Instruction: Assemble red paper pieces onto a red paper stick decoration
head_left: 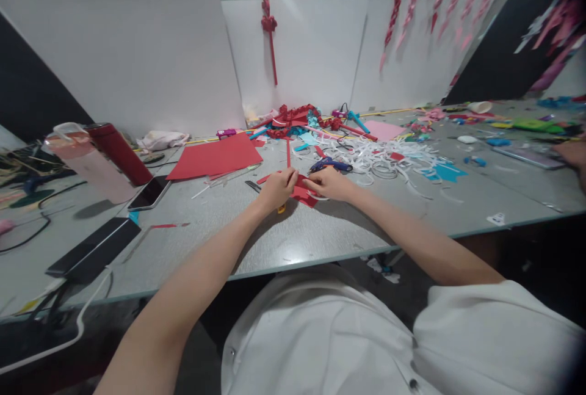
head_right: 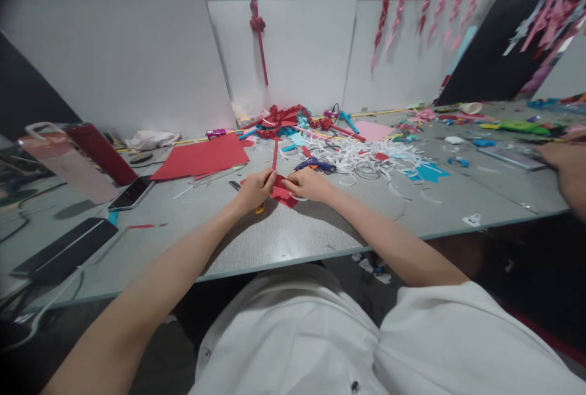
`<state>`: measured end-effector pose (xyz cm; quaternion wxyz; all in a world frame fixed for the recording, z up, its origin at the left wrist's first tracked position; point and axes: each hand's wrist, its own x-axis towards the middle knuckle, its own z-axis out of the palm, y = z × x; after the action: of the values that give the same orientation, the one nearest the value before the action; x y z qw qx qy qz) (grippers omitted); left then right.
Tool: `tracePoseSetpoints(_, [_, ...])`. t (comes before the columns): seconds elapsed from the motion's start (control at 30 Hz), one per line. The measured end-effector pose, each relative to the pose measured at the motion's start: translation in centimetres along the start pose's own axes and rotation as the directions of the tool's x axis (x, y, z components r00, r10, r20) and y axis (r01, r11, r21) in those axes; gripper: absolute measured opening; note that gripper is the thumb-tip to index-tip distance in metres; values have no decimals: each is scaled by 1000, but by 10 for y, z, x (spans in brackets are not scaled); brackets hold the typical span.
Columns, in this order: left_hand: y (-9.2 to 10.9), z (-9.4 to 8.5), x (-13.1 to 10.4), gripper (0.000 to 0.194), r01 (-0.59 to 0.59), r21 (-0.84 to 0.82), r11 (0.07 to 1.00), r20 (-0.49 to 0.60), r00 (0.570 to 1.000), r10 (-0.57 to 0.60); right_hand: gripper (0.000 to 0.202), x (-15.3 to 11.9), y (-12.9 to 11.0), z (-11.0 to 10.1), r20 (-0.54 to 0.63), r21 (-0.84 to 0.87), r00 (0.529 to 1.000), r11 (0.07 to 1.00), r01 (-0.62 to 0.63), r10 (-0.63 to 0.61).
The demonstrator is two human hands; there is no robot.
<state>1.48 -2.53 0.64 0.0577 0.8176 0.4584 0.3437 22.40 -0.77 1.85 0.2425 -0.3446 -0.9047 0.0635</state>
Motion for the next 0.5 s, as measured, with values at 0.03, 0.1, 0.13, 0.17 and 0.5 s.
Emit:
tracePoseSetpoints(0.03, [0, 0, 0, 34, -9, 13, 1000, 1, 1000, 8, 51, 0, 1, 0, 7, -1, 1000, 1000, 7, -7])
tracePoseSetpoints(0.1, [-1, 1, 0, 34, -31, 50, 998, 1, 1000, 31, 50, 0, 3, 1, 24, -3, 1000, 1000, 19, -19])
tracePoseSetpoints(0.13, [-2, 2, 0, 34, -44, 71, 996, 2, 999, 44, 49, 0, 4, 2, 34, -3, 999, 1000, 24, -24])
tracePoseSetpoints(0.17, [-2, 3, 0, 34, -58, 91, 994, 4, 998, 58, 49, 0, 4, 2, 45, -1, 999, 1000, 29, -29])
tracePoseSetpoints(0.5, [-4, 5, -1, 34, -100, 148, 984, 44, 995, 95, 46, 1, 7, 4, 87, -41, 996, 999, 33, -29])
